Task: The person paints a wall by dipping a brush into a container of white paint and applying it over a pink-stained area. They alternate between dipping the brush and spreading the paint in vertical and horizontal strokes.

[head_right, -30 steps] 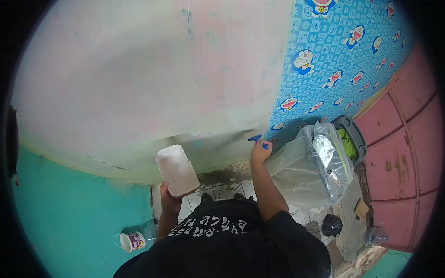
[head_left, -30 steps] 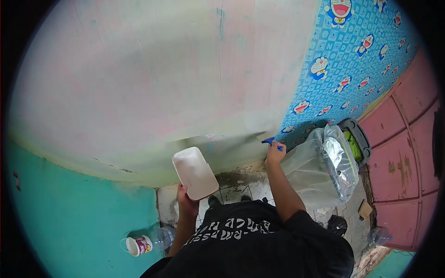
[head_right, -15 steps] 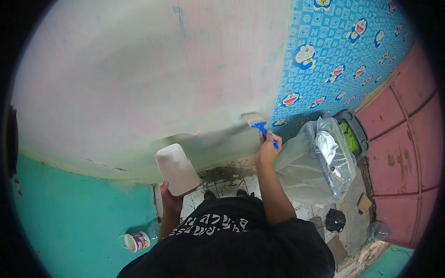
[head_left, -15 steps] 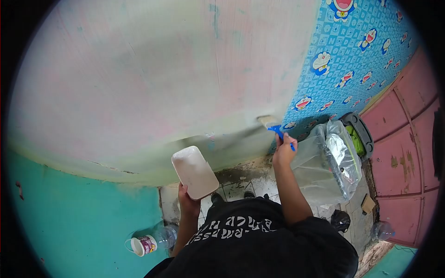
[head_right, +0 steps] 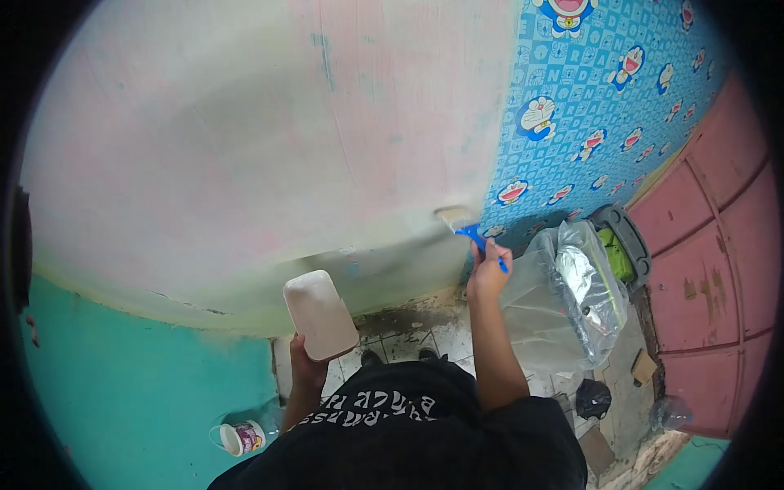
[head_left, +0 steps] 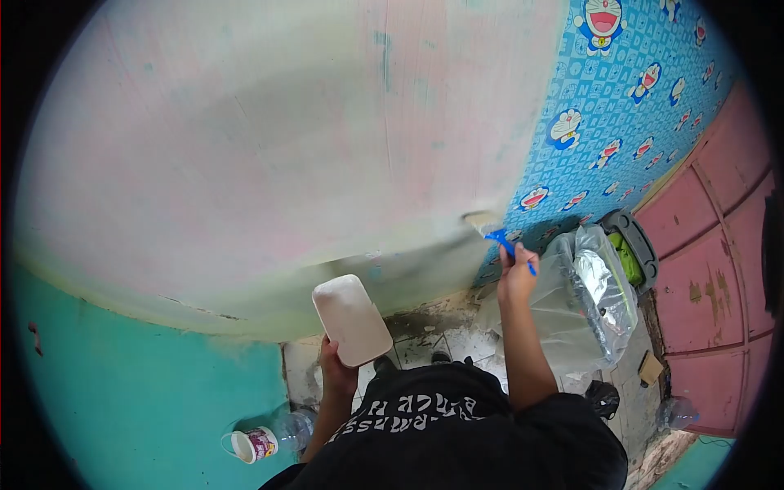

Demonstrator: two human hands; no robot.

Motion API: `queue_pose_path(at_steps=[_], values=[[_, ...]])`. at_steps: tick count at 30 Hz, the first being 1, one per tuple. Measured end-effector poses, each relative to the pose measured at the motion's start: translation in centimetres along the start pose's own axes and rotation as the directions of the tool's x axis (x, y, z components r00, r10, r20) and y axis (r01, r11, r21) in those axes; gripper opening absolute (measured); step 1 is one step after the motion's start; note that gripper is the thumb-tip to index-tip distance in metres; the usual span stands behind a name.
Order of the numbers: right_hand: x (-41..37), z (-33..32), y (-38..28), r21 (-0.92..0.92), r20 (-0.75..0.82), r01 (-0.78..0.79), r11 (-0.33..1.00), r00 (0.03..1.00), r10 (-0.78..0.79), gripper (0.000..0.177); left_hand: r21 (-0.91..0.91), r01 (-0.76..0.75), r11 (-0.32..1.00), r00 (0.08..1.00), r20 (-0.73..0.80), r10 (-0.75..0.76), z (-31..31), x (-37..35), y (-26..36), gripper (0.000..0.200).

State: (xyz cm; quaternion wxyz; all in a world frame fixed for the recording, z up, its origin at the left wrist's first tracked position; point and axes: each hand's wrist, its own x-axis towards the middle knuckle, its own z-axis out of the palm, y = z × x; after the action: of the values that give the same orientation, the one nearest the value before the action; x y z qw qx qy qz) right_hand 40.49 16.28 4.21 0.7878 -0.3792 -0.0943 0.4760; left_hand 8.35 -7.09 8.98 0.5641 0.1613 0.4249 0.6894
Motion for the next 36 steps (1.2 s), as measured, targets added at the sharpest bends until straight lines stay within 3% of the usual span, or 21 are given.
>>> queue_pose_path(at_steps=[2, 5, 9, 12, 13, 17, 20, 23, 25, 28, 32, 36], values=[[2.1, -4.1, 5.8, -0.072, -0.122, -0.010, 0.997, 0.993, 0.001, 0.021, 0.003, 0.007, 1.000, 1.000, 0.015, -0.007, -0.1, -0.1, -0.1, 0.064], [3.1, -3.5, 9.5, -0.075, -0.335, -0.156, 0.985, 0.934, 0.123, 0.021, 0.017, 0.008, 1.000, 1.000, 0.025, -0.009, 0.5, 0.0, 0.1, 0.063], [1.7, 3.9, 3.1, 0.068, -0.131, -0.214, 0.974, 0.966, 0.221, 0.018, -0.002, -0.032, 1.000, 1.000, -0.002, 0.032, 0.2, 0.1, 0.0, 0.064], [0.2, 2.4, -0.6, 0.128, 0.040, -0.162, 0.978, 0.987, 0.159, 0.016, -0.009, -0.038, 0.999, 0.999, -0.020, 0.038, 0.2, -0.6, 0.4, 0.063], [0.0, 1.0, 0.1, 0.070, 0.081, -0.047, 0.996, 0.996, 0.041, 0.018, -0.019, -0.040, 0.999, 0.999, -0.031, 0.039, 0.2, -0.8, 0.4, 0.063], [1.4, -5.0, 8.2, -0.074, -0.157, -0.045, 0.996, 0.987, 0.033, 0.024, -0.042, -0.056, 0.998, 0.998, -0.041, 0.054, -0.2, -1.6, 0.3, 0.060], [2.7, -1.8, 9.3, 0.009, -0.328, -0.126, 0.992, 0.937, 0.122, 0.024, -0.040, -0.058, 0.998, 0.998, -0.035, 0.056, -0.6, -1.8, -0.2, 0.060], [1.9, 2.2, 4.4, 0.084, -0.095, -0.115, 0.990, 0.988, 0.123, 0.021, -0.040, -0.079, 0.996, 0.997, -0.026, 0.078, -0.7, -1.4, -0.3, 0.062], [2.0, 0.3, 3.6, 0.061, 0.025, -0.064, 0.996, 0.998, 0.063, 0.018, -0.034, -0.083, 0.996, 0.995, -0.049, 0.081, -0.6, -1.8, -0.5, 0.062], [2.7, -4.7, 5.6, -0.119, 0.033, 0.079, 0.990, 0.997, -0.075, 0.018, -0.024, -0.094, 0.995, 0.991, -0.094, 0.092, 0.2, -1.8, -0.8, 0.063], [4.6, -3.8, 8.8, -0.149, -0.211, -0.032, 0.988, 0.977, -0.001, 0.022, 0.047, -0.085, 0.995, 0.996, -0.033, 0.086, -0.7, -1.9, -1.9, 0.063], [1.7, 3.4, 1.7, -0.013, -0.044, -0.029, 1.000, 0.999, 0.028, 0.020, -0.007, -0.059, 0.998, 0.996, -0.074, 0.058, 0.9, -1.8, -1.2, 0.063]])
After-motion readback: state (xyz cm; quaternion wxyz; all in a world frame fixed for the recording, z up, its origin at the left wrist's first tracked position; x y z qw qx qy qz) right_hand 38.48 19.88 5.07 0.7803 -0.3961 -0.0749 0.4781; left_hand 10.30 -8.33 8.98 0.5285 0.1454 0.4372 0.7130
